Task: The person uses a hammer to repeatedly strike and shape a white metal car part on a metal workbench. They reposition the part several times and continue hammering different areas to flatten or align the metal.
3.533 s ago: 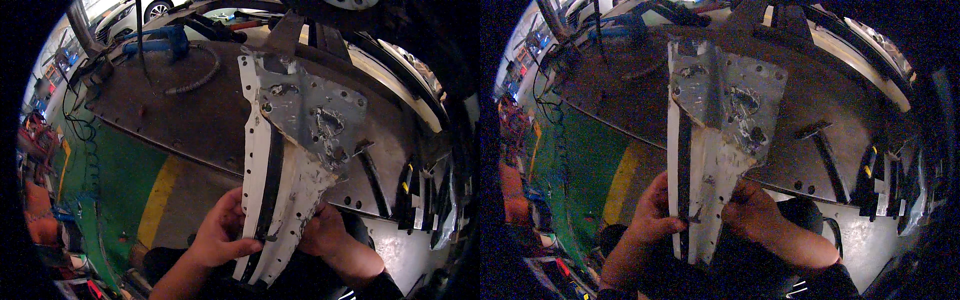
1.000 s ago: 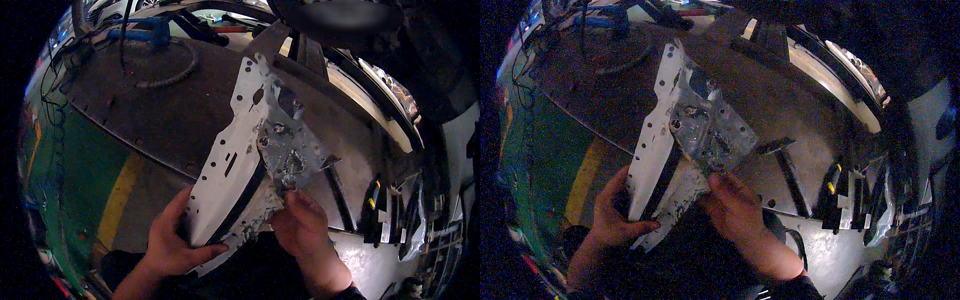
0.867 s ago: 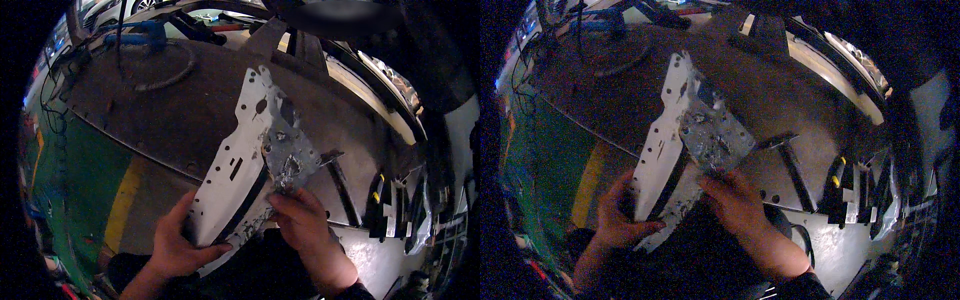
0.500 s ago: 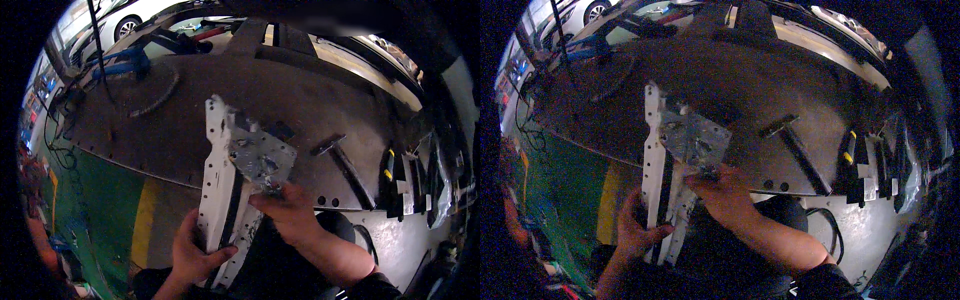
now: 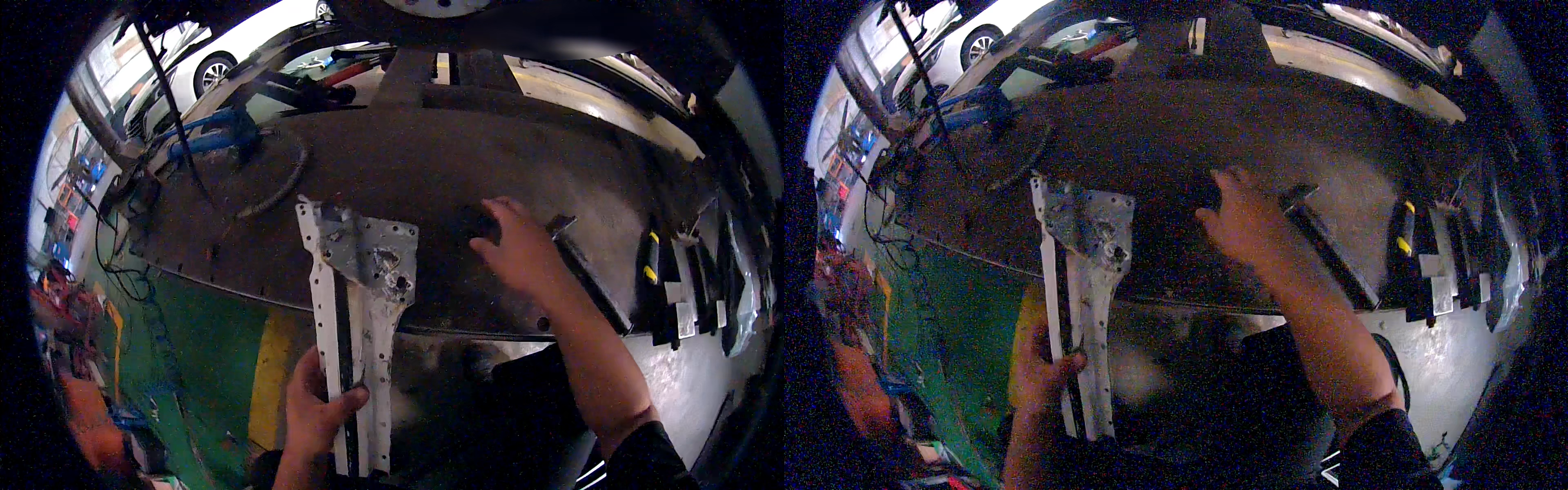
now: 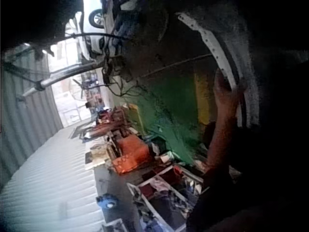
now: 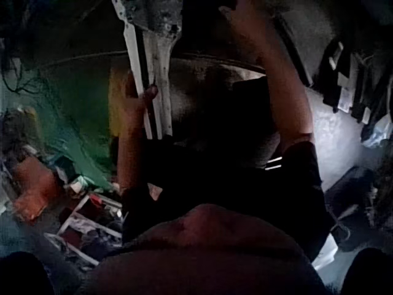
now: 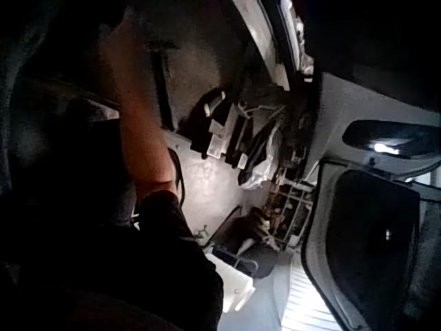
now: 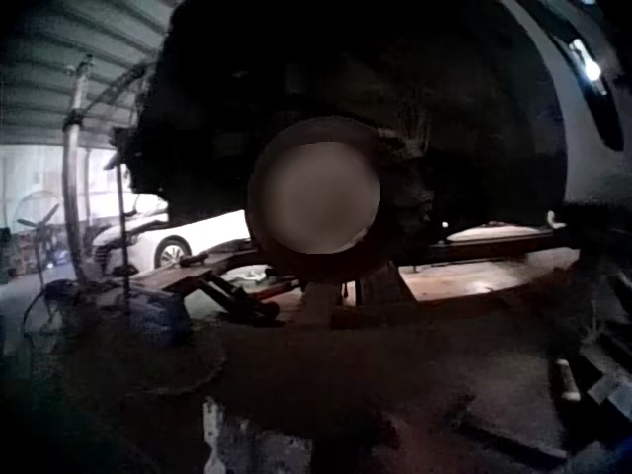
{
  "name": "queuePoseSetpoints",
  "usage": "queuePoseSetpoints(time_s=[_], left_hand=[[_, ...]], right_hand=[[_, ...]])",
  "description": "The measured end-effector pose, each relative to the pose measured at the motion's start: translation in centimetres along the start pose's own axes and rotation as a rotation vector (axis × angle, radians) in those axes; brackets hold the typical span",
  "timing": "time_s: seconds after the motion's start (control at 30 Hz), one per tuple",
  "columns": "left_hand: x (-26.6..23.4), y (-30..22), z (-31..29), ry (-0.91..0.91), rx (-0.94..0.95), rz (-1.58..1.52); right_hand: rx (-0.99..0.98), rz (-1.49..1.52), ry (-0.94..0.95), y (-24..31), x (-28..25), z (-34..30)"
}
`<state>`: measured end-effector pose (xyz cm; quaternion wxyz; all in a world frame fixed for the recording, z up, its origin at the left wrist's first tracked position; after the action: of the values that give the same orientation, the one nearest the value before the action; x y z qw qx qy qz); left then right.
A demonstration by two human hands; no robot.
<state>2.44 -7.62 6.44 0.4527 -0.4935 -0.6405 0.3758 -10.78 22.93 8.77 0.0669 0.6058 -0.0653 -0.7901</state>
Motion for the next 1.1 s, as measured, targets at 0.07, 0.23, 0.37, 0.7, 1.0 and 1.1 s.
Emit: queuePoseSetpoints(time_s=[0.07, 0.23, 0.37, 0.7, 1.0, 1.1], left_hand=[[0.3, -0.1, 0.2, 0.016, 0.010, -0.056], [0.6, -0.8, 0.9, 0.058, -0.031, -0.040], [0.7, -0.5, 1.3, 0.081, -0.057, -0.075], [2.7, 2.8, 1.8, 0.095, -0.201, -0.090], [3.6, 2.8, 1.5, 0.057, -0.239, 0.166], [3.4, 2.9, 1.5, 0.086, -0.253, 0.177]], right_hand=[[-0.107, -0.158, 0.095, 0.7, 1.4, 1.0], [-0.329, -0.092, 0.189, 1.6, 2.5, 0.1], [-0.635, 0.056, 0.254, 4.5, 0.8, -3.8], [-0.520, 0.298, 0.341, 3.7, 2.0, -5.6], [-0.299, 0.213, 0.278, 3.9, 0.5, -5.6], [-0.383, 0.191, 0.085, 4.1, 0.3, -6.1]])
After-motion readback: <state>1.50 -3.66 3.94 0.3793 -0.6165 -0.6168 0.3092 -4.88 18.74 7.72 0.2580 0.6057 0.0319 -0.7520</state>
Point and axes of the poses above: each hand's wrist, its own z-axis towards the middle knuckle, its own x-axis out of the palm, y = z × x, the point moved 4 cm from there along z, towards the middle knuckle, and after that the axes turned 12 degrees about -z, right-handed, at the moved point
